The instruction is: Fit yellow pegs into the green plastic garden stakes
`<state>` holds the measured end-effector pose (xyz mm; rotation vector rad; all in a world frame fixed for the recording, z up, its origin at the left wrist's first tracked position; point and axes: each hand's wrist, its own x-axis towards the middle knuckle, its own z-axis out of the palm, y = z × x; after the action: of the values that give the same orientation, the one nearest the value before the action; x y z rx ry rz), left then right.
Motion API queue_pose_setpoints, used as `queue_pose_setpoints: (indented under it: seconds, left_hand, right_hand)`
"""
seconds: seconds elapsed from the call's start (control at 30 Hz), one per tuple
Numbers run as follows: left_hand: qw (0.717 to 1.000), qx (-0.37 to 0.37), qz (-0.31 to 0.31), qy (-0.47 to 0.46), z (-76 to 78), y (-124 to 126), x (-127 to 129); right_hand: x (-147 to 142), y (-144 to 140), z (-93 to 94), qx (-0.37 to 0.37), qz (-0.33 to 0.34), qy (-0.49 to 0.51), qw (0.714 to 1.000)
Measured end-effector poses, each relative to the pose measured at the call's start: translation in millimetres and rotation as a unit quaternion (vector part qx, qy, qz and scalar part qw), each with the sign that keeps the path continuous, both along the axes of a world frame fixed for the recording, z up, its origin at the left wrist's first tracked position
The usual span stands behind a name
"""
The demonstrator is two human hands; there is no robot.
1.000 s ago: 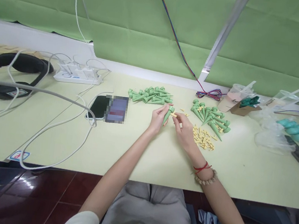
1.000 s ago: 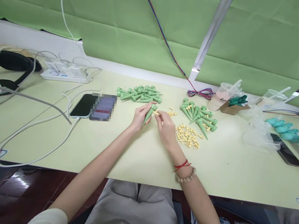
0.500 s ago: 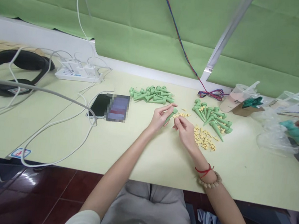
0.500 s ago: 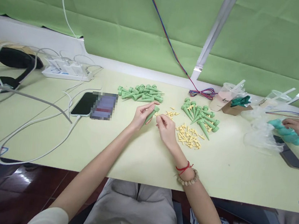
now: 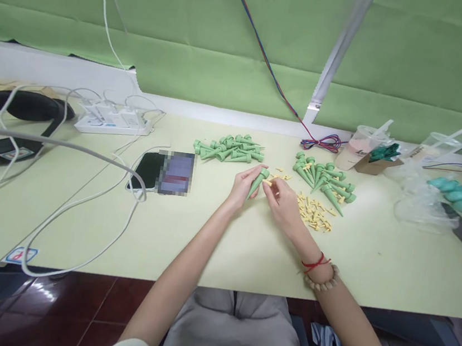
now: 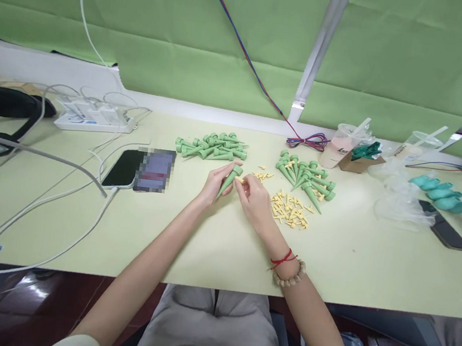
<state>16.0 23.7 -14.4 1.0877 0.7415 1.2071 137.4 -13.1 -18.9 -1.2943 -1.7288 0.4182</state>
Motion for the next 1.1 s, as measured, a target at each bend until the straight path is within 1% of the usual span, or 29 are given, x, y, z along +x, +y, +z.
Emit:
queue_pose_setpoints:
  seconds: [0.07, 0.13, 0.23, 0.33, 0.37, 0.4, 0.5, 0.53, 0.57, 0.6, 0.63, 0.67, 0.7, 0.77, 0.8, 0.83, 0.87, 0.93, 1.1]
  left_hand:
    - [1.0, -0.016, -0.014, 0.0, 1.2, 0, -1]
    - [1.0, -0.005, -0.012, 0.008, 2.6, -2, -1]
    - [0.998, 0.051, 0.022, 0.023, 3.8, -7, 2]
    - [0.992, 0.105, 0.062, 0.033, 2.9, -13, 5]
    - [0.99, 0.119, 0.074, 0.036, 2.1, -14, 6]
    - [0.987, 0.13, 0.086, 0.04, 1.1, -15, 7]
    - [0.978, 0.159, 0.121, 0.056, -3.0, -17, 8]
    - [0.975, 0.166, 0.132, 0.061, -4.3, -18, 8]
    - [0.973, 0.173, 0.142, 0.063, -5.5, -18, 8]
    - [0.971, 0.176, 0.15, 0.065, -6.4, -17, 9]
    - [0.97, 0.176, 0.154, 0.064, -7.0, -17, 9]
    - [0.971, 0.171, 0.157, 0.061, -7.2, -17, 9]
    - [0.972, 0.162, 0.158, 0.059, -7.1, -17, 9]
    - [0.976, 0.141, 0.159, 0.053, -6.1, -16, 11]
    - [0.977, 0.132, 0.16, 0.05, -5.4, -17, 11]
    - [0.978, 0.125, 0.162, 0.048, -4.7, -17, 12]
    - [0.978, 0.119, 0.162, 0.046, -4.0, -17, 12]
    - [0.98, 0.109, 0.16, 0.044, -3.2, -18, 13]
    - [0.983, 0.073, 0.16, 0.051, -4.2, -17, 16]
  right_hand:
    - [3, 1, -1.3, 0.033, 0.006, -0.07, 0.997]
    - [3, 2, -1.6, 0.041, 0.029, -0.086, 0.995]
    - [1, 1, 0.2, 0.024, 0.044, -0.031, 0.998]
    - [-2, 0, 3.5, -0.045, 0.069, 0.083, 0.993]
    - [-2, 0, 4.6, -0.079, 0.091, 0.134, 0.984]
    - [-3, 0, 5.4, -0.117, 0.118, 0.188, 0.968]
    - [-6, 2, 6.7, -0.232, 0.188, 0.331, 0.895]
    - [-7, 2, 6.6, -0.259, 0.2, 0.361, 0.873]
    - [-7, 3, 6.3, -0.276, 0.207, 0.379, 0.859]
    - [-8, 3, 5.6, -0.281, 0.211, 0.386, 0.853]
    - [-9, 4, 4.6, -0.277, 0.213, 0.384, 0.855]
    - [-9, 4, 3.2, -0.263, 0.21, 0.371, 0.865]
    - [-9, 4, 1.5, -0.238, 0.204, 0.347, 0.884]
    - [-9, 5, -2.6, -0.167, 0.171, 0.264, 0.934]
    - [-9, 6, -4.7, -0.131, 0.15, 0.219, 0.955]
    - [-9, 6, -6.7, -0.102, 0.129, 0.181, 0.97]
    - [-9, 7, -8.2, -0.079, 0.113, 0.153, 0.979]
    - [-8, 8, -9.8, -0.055, 0.098, 0.125, 0.986]
    - [0, 11, -6.7, -0.027, 0.111, 0.07, 0.991]
